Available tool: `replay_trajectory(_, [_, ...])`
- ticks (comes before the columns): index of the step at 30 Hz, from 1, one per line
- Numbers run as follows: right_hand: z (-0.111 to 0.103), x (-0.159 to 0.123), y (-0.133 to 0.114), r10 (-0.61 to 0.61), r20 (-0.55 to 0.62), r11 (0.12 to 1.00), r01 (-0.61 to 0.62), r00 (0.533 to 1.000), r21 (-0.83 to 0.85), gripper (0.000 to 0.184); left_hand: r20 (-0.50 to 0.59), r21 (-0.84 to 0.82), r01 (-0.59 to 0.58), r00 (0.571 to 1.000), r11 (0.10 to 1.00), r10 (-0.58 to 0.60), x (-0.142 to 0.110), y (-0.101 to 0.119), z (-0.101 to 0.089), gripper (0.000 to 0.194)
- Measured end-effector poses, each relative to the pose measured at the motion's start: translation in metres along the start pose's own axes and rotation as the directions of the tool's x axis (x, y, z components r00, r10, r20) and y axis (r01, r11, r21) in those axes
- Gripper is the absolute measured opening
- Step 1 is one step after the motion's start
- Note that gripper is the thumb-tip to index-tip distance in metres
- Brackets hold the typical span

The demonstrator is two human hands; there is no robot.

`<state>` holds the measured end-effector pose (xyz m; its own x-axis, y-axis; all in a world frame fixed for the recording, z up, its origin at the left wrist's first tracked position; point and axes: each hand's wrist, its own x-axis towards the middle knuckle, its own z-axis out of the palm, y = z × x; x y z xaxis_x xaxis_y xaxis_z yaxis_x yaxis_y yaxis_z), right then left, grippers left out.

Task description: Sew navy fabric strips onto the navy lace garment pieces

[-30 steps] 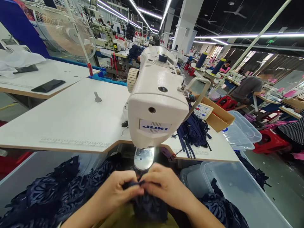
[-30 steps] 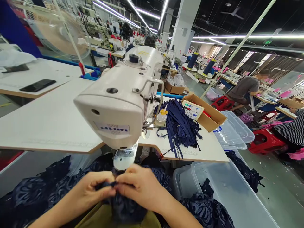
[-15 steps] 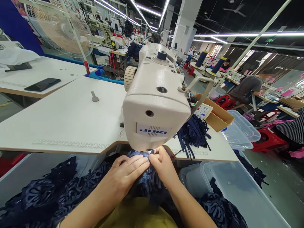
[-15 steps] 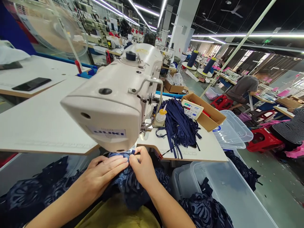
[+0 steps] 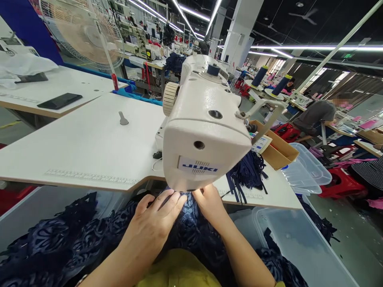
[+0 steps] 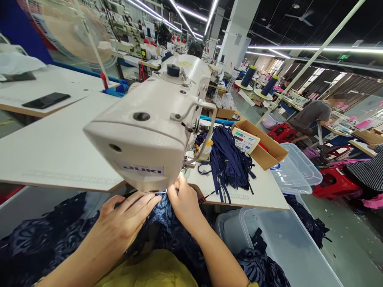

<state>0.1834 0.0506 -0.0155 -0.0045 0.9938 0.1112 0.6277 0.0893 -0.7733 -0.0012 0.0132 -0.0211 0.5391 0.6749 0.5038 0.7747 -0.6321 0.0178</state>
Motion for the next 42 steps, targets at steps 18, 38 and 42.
replay_trajectory(18, [0.0,0.006,0.0,-0.034,0.031,0.999,0.034,0.999,-0.017,0.015,-0.014,0.139,0.014,1.0,0.99,-0.013,0.007,0.014,-0.005,0.044])
replay_trajectory(38, [0.006,0.008,0.009,-0.133,0.022,0.99,0.134,0.991,-0.053,0.016,-0.05,0.087,0.083,0.996,0.993,-0.079,0.002,0.015,0.0,0.037])
replay_trajectory(42, [0.007,0.007,0.01,-0.111,0.011,0.992,0.111,0.994,-0.054,0.015,-0.034,0.071,0.082,0.996,0.994,-0.08,0.001,0.014,0.002,0.037])
